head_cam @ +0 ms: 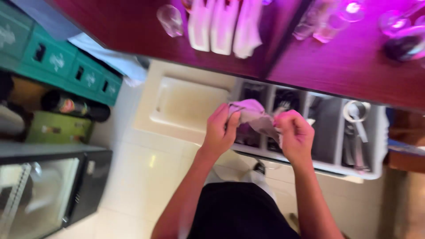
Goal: Polishing glassware and organizing cutlery in a restaurant service area.
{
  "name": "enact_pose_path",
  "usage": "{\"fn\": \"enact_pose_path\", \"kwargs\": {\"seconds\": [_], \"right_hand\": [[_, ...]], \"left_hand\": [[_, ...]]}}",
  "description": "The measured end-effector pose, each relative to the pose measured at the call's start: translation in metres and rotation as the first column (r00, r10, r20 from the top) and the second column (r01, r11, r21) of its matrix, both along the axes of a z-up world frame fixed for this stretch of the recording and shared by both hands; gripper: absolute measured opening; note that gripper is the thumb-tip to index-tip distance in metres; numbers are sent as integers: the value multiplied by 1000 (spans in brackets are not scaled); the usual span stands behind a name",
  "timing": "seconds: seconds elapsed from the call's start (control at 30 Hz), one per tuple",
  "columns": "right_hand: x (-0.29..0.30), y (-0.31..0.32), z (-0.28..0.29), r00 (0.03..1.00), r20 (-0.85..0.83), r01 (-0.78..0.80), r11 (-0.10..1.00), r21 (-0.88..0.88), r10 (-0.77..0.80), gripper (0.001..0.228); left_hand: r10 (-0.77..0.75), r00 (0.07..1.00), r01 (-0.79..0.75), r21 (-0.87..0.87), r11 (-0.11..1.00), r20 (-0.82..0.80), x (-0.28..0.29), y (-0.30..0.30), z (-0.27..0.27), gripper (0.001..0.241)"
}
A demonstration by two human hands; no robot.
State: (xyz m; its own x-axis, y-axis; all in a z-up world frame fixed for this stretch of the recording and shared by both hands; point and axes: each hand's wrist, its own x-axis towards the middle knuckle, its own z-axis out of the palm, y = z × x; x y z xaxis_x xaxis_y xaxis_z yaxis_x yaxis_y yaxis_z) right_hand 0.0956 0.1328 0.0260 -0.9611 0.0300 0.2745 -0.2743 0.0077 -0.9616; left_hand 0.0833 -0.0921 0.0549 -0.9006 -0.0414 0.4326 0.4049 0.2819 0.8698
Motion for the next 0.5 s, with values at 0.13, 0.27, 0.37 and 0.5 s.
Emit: {"fn": "enact_pose_path", "kwargs": {"seconds": [0.13, 0.27, 0.37, 0.5], "right_hand": [[-4, -120, 70, 996, -2, -82, 962, 261, 85, 60], [-2, -177, 55, 982, -177, 23, 887, 460, 66, 44], [-1, -180, 30, 996, -31, 93, 871, 482, -89, 35], [0, -166, 19, 924, 280, 162, 930, 331, -260, 29]], "left_hand": [[-65, 997, 65, -3, 998, 41, -1, -77, -8, 25], [-184, 983, 182, 109, 977, 9, 0, -105, 4, 22], [-220, 974, 207, 175, 963, 61, -8, -111, 9, 17], [-268, 958, 237, 244, 940, 105, -12, -103, -11, 7]]}}
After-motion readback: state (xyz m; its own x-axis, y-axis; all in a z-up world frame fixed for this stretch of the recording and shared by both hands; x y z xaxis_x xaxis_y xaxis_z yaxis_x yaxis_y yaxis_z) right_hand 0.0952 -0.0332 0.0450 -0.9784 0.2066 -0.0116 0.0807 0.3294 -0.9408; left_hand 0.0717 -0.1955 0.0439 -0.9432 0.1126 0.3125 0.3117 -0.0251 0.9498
